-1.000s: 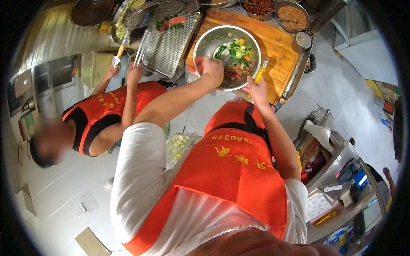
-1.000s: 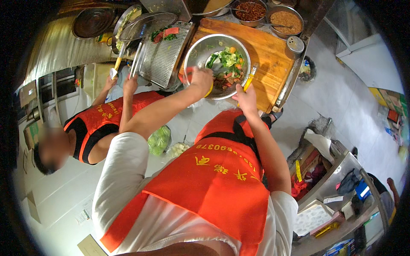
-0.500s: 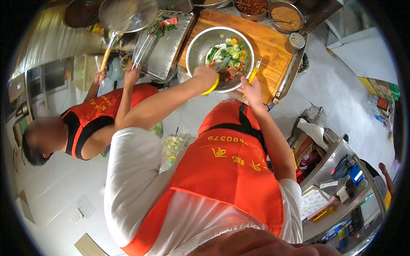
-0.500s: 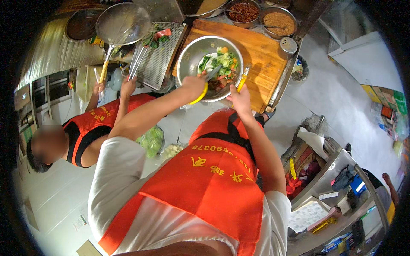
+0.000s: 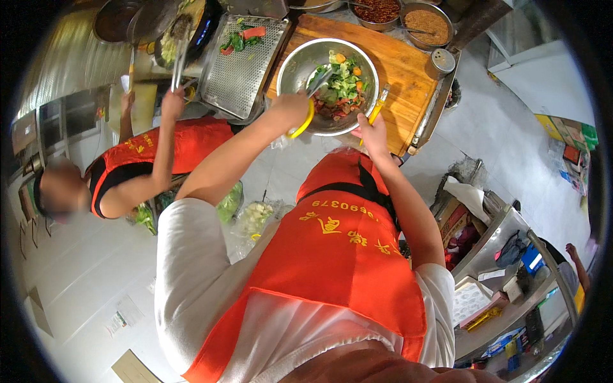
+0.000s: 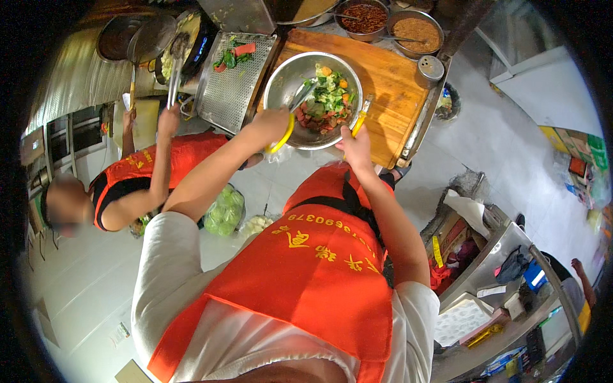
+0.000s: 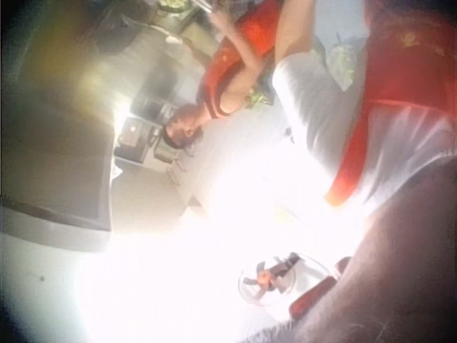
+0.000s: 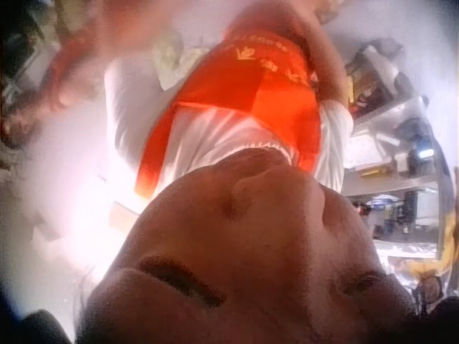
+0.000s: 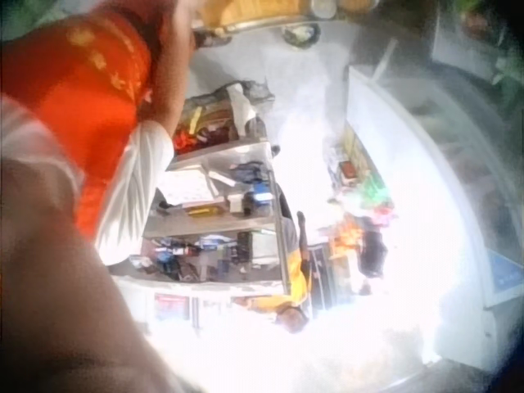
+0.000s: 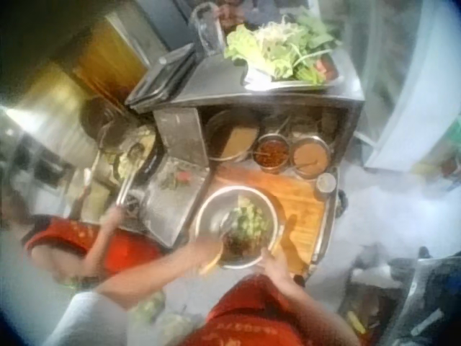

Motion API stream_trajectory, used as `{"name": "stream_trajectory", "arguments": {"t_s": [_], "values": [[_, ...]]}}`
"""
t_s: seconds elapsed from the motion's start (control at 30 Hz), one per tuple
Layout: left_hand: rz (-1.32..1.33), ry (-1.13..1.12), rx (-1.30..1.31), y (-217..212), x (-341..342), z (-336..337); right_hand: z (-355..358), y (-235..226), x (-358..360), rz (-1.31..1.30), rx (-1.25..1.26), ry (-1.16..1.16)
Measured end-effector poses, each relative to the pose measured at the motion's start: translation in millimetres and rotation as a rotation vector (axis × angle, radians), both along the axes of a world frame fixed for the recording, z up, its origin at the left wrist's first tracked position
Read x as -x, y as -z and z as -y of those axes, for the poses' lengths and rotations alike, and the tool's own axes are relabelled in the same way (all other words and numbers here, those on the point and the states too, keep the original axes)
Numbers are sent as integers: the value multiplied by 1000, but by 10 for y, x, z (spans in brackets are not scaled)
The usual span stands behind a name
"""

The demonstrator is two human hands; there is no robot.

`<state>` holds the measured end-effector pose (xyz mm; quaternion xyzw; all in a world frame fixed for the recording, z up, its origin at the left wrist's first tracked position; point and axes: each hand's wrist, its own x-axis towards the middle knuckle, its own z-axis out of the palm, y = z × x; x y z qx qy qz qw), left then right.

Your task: The person mixes chopped vegetables and seasonings in a metal bowl, then spreads the mixture onto thin flatbreads laid on a wooden board. They fold the flatbreads into wraps and place them into paper packaging.

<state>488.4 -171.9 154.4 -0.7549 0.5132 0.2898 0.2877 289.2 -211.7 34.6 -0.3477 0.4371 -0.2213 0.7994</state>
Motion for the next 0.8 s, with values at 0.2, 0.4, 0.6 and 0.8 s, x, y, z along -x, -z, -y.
{"name": "stream_trajectory", "arguments": {"t_s": [0.2, 0.4, 0.6, 0.8], "values": [[221, 237, 76, 461, 352, 77, -4, -5, -48, -27, 44, 15], [267, 118, -37, -179, -126, -300, 15, 54, 33, -27, 52, 6], [224, 527, -139, 371, -157, -293, -8, -7, 16, -59, 61, -15], [254, 248, -97, -104, -348, -168, -9, -82, -15, -20, 17, 29]]}}
